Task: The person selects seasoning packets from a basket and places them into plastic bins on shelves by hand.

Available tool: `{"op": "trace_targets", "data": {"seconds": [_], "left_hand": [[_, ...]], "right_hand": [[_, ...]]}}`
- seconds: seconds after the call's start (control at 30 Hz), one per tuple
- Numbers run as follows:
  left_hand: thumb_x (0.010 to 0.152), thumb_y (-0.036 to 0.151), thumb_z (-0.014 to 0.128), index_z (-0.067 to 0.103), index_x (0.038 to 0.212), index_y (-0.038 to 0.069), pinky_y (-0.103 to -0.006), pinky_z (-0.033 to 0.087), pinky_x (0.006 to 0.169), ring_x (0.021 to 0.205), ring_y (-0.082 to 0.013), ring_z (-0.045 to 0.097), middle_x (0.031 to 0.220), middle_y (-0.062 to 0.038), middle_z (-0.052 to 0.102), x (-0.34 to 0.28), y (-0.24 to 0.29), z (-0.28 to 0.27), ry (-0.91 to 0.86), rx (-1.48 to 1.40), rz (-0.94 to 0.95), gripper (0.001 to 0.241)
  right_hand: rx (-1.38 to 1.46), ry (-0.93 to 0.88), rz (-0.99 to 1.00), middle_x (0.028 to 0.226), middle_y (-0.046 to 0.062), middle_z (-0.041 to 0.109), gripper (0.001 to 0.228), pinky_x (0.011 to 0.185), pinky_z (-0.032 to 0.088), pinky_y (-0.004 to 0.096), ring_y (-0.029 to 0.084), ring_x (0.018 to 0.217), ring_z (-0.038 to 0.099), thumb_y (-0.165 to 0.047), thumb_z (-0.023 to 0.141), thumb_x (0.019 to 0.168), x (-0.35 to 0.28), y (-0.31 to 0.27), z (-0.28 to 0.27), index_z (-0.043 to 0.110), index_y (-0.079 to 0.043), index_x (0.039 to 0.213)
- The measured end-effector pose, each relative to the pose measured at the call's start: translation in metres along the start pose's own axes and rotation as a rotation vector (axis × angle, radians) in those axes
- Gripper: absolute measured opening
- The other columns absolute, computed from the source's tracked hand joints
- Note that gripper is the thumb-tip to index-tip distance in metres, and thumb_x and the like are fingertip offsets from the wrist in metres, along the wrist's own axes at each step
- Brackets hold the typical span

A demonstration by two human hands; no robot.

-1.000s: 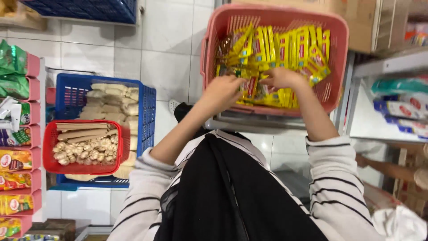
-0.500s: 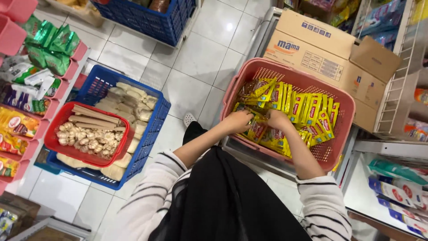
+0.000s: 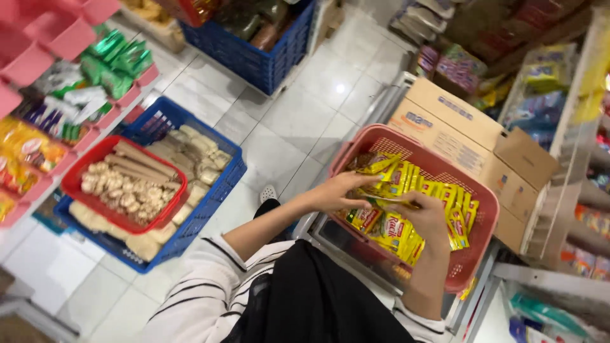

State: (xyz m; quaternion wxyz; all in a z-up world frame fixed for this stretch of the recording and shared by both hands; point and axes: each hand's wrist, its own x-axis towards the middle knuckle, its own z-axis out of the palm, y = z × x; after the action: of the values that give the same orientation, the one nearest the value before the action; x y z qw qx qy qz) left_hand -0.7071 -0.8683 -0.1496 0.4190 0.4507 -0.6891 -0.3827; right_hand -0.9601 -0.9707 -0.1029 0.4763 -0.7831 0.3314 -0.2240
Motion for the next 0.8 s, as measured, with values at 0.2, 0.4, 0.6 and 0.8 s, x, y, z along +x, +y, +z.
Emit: {"op": "trace_targets", "data": {"seconds": [0.2,0.4,0.6,0.8], "left_hand": [[0.107,0.045,0.059,0.060,0.142,0.000,-0.0394,0.057,0.095,0.109,-0.0213,0.067,0.122,-0.015,0.072,-0.062,0.000,0.005,-0.381,-0.540,-0.191,0.057],[0.104,0.048,0.049,0.054,0.142,0.003,-0.0436,0.056,0.098,0.115,-0.0279,0.068,0.131,-0.015,0.068,-0.134,-0.049,0.030,0.433,-1.253,-0.375,0.058],[0.103,0.056,0.041,0.051,0.149,0.007,-0.0423,0.053,0.106,0.128,-0.0261,0.064,0.143,-0.012,0.063,-0.219,-0.055,0.030,0.707,-1.509,-0.337,0.068],[0.105,0.058,0.043,0.050,0.147,0.000,-0.0460,0.055,0.103,0.118,-0.0326,0.068,0.137,-0.019,0.064,-0.313,-0.043,0.061,0.785,-1.789,-0.282,0.072]], "right_hand": [[-0.167,0.034,-0.357,0.089,0.007,0.068,0.031,0.069,0.050,0.029,0.016,0.077,0.063,-0.006,0.090,0.077,0.003,-0.063,0.061,0.074,-0.003,0.103],[-0.277,0.184,-0.424,0.151,0.021,0.053,0.062,0.116,0.043,0.045,0.037,0.140,0.052,-0.012,0.076,0.093,-0.009,-0.122,0.173,0.049,-0.003,0.148],[-0.701,-0.279,-0.554,0.166,0.021,0.019,0.080,0.118,-0.002,0.061,0.044,0.154,0.011,-0.041,0.067,0.090,-0.020,-0.117,0.280,0.034,-0.010,0.156],[-0.582,-0.273,-0.281,0.170,0.021,0.021,0.072,0.124,0.002,0.056,0.040,0.159,0.014,-0.036,0.061,0.099,-0.019,-0.100,0.349,0.031,-0.012,0.161]]}}
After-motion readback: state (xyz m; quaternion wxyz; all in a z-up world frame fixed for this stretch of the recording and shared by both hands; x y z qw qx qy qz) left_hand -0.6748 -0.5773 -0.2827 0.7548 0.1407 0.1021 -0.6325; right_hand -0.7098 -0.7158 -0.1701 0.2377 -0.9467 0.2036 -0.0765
